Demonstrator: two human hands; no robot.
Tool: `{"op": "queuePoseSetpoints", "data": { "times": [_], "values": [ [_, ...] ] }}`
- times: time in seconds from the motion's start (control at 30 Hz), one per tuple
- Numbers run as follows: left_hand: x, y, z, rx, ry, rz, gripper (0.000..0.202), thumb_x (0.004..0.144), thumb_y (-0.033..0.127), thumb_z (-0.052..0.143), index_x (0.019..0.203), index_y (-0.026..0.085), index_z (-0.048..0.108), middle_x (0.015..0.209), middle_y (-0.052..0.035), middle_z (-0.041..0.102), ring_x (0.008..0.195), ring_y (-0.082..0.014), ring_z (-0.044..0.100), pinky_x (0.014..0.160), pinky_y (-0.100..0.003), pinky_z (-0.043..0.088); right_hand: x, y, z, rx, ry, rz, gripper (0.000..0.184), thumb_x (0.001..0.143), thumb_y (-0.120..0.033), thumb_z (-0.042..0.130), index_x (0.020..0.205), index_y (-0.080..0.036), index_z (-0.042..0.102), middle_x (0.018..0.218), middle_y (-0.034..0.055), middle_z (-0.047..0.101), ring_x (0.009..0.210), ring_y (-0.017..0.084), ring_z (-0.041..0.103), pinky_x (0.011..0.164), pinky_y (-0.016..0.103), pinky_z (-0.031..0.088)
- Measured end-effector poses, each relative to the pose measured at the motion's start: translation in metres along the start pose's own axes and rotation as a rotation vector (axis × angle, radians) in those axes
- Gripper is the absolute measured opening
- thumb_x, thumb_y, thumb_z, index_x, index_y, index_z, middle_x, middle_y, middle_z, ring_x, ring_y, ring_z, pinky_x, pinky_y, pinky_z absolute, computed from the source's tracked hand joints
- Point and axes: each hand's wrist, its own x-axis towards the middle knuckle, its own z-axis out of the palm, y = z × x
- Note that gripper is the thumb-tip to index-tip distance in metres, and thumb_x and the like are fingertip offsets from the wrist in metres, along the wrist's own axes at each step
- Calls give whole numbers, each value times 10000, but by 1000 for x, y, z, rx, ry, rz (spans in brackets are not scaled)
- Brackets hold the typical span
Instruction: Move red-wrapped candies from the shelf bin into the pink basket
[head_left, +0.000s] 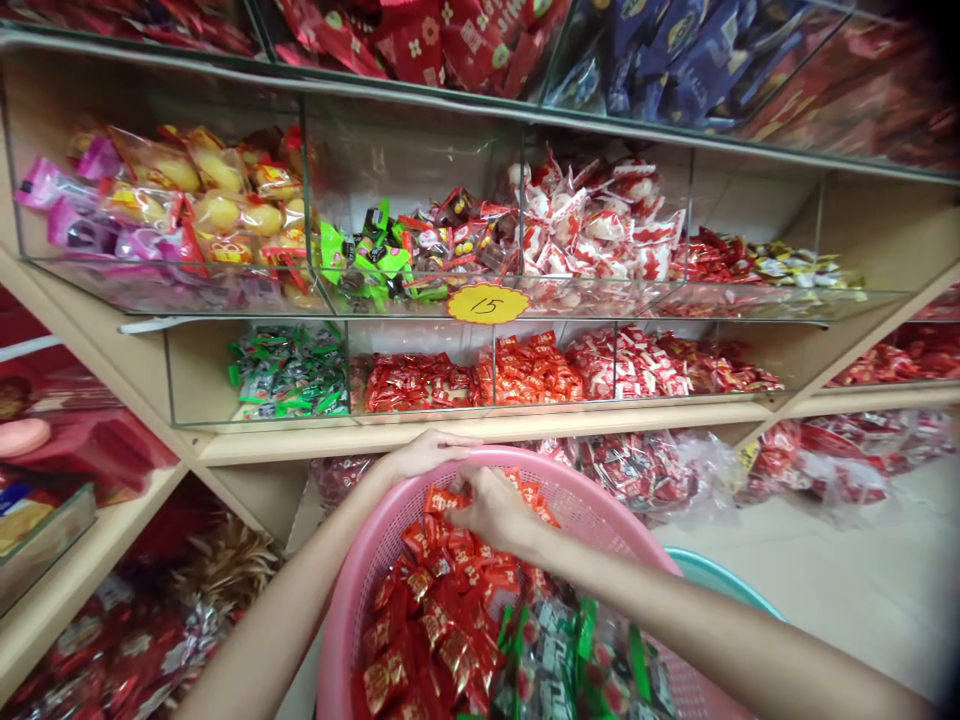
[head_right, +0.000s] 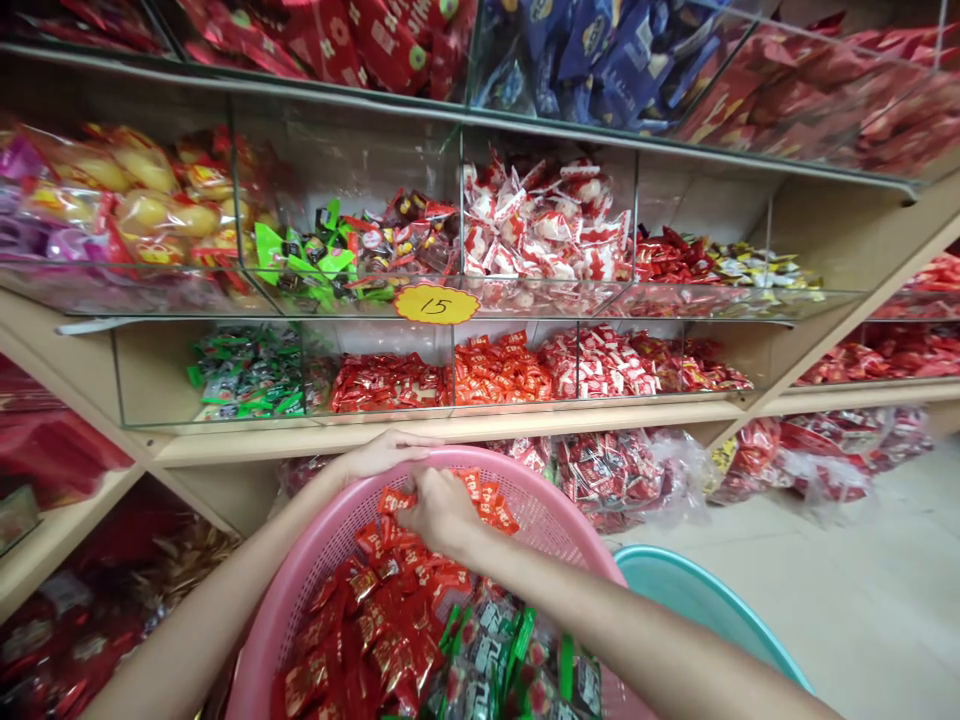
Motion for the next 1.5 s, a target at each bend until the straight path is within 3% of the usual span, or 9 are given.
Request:
{"op": "queuePoseSetpoints", "data": {
  "times": [0.13,0.33,0.9,1.0,1.13,1.23,1.33,1.4,1.5],
  "values": [
    [0,-5,-2,35,1,21,420,742,376,561,1098,157,601,1189,-52,559,1088,-203,527,1001,-319,337,1,-13,15,-170,-35,-31,189,666,-297,611,809,-177,585,746,36,604,725,168,518,624,255,347],
    [1,-4,-3,26,-11,17,443,739,371,569,1124,152,581,1208,-64,542,1092,-199,525,993,-304,350,6,-9,30,-277,-25,-49,170,720,-306,554,825,-176,582,802,60,620,766,180,541,648,271,361],
    [0,0,-1,25,14,-30,429,733,359,575,1113,160,594,1206,-63,547,1125,-211,498,1024,-328,305,5,-21,21,-458,-2,-87,293,794,-414,506,842,-151,627,823,115,663,775,221,621,711,325,428],
    [1,-3,-3,30,5,15,397,743,370,564,1077,162,621,1161,-67,584,1077,-224,530,991,-350,343,4,-22,5,-443,63,-97,357,805,-465,469,858,-148,624,813,115,664,757,215,616,674,307,423],
    [1,-5,-5,36,-44,61,372,769,370,533,1062,163,633,1076,-60,635,1017,-234,562,951,-364,379,11,-9,-41,-395,233,-82,418,836,-502,389,769,-164,625,710,86,656,662,181,596,593,256,382],
    [0,-1,-5,47,-25,22,389,768,364,541,1109,187,601,1161,-46,587,1100,-212,515,1007,-340,325,30,22,-80,-349,388,-35,432,854,-483,359,689,-172,608,633,59,630,585,151,560,559,240,348],
    [-1,2,-5,68,-5,-19,412,754,369,560,1122,186,586,1209,-51,547,1142,-195,486,1026,-312,305,61,61,-109,-243,521,114,351,835,-433,403,730,-178,620,682,59,639,641,160,571,573,238,353],
    [-1,1,-5,70,-8,-22,420,752,373,562,1128,187,579,1217,-52,538,1138,-191,489,1025,-310,310,83,82,-121,-113,540,270,242,785,-375,488,771,-186,638,784,69,655,749,174,589,637,237,376],
    [0,-3,-5,67,-12,-16,431,753,378,561,1146,201,560,1229,-44,525,1136,-189,491,1028,-316,308,111,98,-129,-55,560,358,207,755,-312,514,830,-180,655,885,103,652,850,206,592,686,257,398]
  ]
}}
